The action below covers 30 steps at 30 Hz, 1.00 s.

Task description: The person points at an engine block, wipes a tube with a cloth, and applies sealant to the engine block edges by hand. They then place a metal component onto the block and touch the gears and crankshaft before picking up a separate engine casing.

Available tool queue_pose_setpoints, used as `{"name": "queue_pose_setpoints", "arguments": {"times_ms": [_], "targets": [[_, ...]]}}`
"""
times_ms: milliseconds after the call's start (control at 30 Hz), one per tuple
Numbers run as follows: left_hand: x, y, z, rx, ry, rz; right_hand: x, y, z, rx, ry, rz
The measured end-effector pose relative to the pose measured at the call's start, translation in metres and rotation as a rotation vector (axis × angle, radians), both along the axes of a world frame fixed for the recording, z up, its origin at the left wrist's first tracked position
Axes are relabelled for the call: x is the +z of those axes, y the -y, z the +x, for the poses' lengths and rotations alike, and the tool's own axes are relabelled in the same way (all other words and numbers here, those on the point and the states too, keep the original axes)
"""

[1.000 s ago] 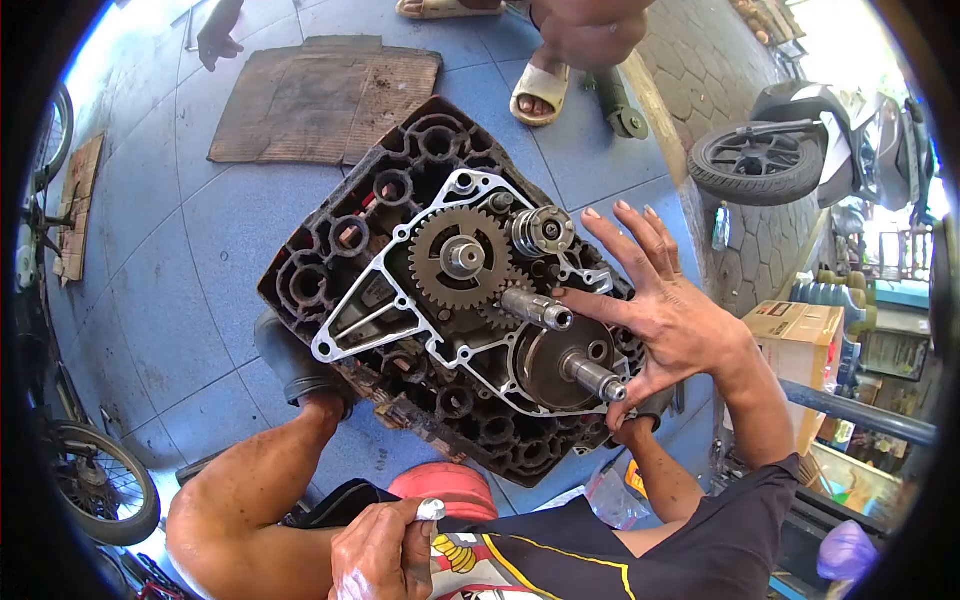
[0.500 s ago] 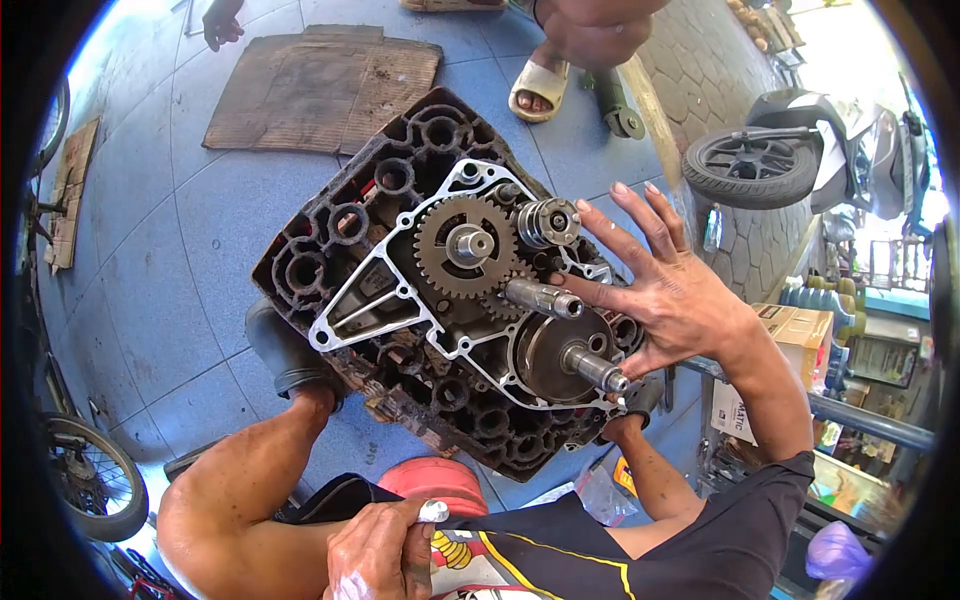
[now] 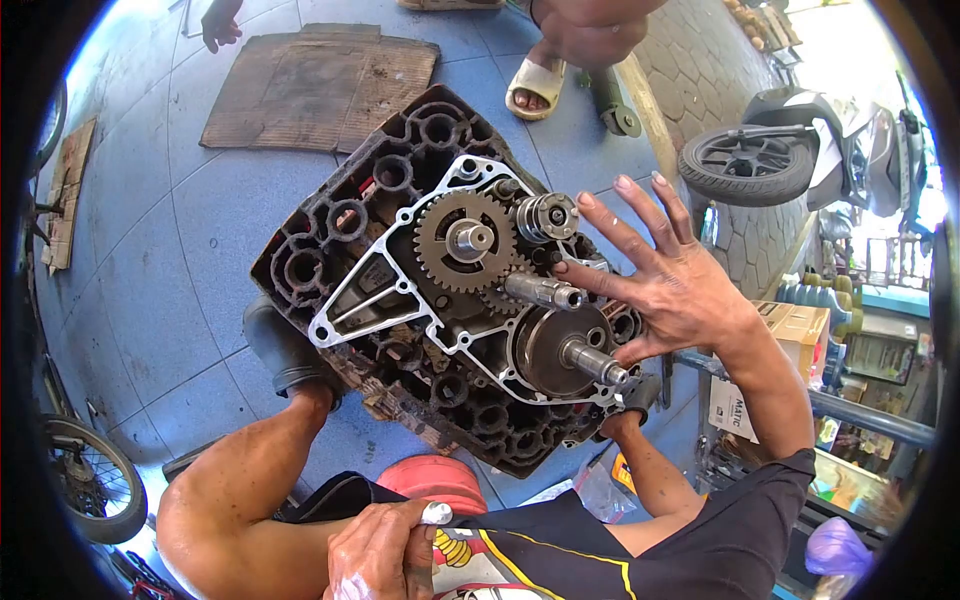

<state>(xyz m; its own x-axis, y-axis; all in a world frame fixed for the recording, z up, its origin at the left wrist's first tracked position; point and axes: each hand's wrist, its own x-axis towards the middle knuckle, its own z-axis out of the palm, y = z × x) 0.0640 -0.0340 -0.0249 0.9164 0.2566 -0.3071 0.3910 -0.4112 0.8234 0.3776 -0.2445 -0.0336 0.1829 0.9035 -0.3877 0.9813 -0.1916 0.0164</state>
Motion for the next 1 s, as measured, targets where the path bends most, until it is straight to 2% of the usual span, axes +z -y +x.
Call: {"name": "queue_pose_setpoints", "arguments": {"times_ms": [267, 367, 700, 767, 867, 900, 967, 1000], "targets": [[-0.003, -0.002, -0.003, -0.011, 0.012, -0.015, 0.0, -0.008, -0.003, 0.039, 0.04, -0.048], [-0.005, -0.001, -0.005, 0.007, 0.025, -0.014, 0.0, -0.002, -0.004, -0.012, -0.013, -0.025], [0.003, -0.01, -0.013, -0.019, 0.082, 0.01, 0.016, 0.021, -0.024, -0.126, 0.059, 0.087], [0.009, -0.009, -0.014, 0.08, 0.091, 0.041, 0.024, 0.031, -0.037, -0.196, 0.072, 0.121], [0.015, -0.014, -0.026, 0.029, 0.074, 0.06, 0.028, 0.067, -0.068, -0.412, -0.095, 0.516], [0.019, -0.015, -0.026, 0.026, 0.049, 0.059, 0.024, 0.081, -0.08, -0.46, -0.074, 0.521], [0.024, -0.013, -0.03, -0.065, 0.028, 0.049, 0.017, 0.117, -0.112, -0.591, -0.009, 0.743], [0.023, -0.01, -0.035, -0.031, 0.05, 0.095, 0.021, 0.125, -0.131, -0.651, 0.071, 0.81]]}}
